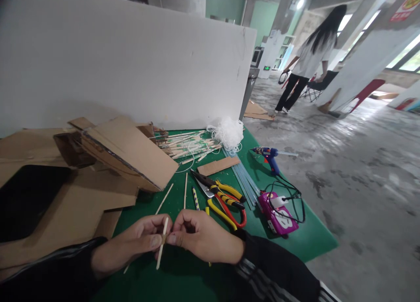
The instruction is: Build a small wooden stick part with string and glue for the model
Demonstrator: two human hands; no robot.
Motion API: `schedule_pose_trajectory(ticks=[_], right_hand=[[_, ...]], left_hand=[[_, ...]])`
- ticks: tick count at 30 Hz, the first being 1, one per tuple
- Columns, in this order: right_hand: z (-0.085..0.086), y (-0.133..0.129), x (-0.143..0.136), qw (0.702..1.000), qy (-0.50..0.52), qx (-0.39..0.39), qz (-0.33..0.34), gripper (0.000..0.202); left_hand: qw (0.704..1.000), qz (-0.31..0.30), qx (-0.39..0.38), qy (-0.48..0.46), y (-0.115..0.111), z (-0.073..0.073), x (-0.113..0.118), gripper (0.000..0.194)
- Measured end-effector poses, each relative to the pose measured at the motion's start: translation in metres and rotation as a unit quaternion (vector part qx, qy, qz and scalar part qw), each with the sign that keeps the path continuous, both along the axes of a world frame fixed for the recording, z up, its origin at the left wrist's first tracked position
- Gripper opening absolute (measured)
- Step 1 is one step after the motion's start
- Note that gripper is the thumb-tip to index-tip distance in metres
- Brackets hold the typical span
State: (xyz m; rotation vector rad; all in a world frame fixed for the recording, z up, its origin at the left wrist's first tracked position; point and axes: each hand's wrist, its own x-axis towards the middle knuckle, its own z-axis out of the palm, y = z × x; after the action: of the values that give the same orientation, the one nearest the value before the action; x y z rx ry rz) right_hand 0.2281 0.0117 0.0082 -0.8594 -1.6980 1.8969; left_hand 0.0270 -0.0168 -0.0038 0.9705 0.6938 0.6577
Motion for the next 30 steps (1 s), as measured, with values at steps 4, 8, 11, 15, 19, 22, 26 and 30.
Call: schedule_pose_trajectory(ticks=[4,8,11,15,19,22,26,30], right_hand=[[-0.0011,0.0,0.0005,1.0,-0.001,-0.008,0.002,0.042],[-0.0006,0.0003,0.0019,1.0,-0.007,0.001,0.01,0.037],[0.0022,0.0002,0.0022,1.0,-0.015,0.017,0.013,0.035],[0.0041,0.0003,0.0021,0.999,-0.024,0.027,0.009,0.03],[0.0019,0.0007,0.0022,0.999,-0.034,0.037,0.009,0.017],[0.0007,0.0003,0.0017,0.998,-0.047,0.037,0.003,0.01],[0.0013,-0.0006,0.0013,0.998,-0.062,0.026,-0.003,0.005],[0.002,-0.0005,0.0011,0.997,-0.07,0.023,0.0,0.008]], left_hand=[[1.0,0.007,0.006,0.003,-0.0006,0.0006,0.0004,0.037],[1.0,0.002,0.011,0.008,0.0003,0.0007,0.0004,0.038],[1.0,0.0,0.011,0.01,0.0012,0.0019,-0.0002,0.039],[1.0,-0.001,0.012,0.008,0.0012,0.0051,-0.0013,0.039],[1.0,-0.001,0.017,0.018,0.0004,0.0053,-0.0019,0.039],[1.0,-0.007,0.019,0.012,0.0004,0.0033,-0.0024,0.04],[1.0,-0.009,0.022,0.015,0.0012,0.0032,-0.0034,0.039],[1.0,-0.005,0.022,0.02,0.0018,0.005,-0.0037,0.04]])
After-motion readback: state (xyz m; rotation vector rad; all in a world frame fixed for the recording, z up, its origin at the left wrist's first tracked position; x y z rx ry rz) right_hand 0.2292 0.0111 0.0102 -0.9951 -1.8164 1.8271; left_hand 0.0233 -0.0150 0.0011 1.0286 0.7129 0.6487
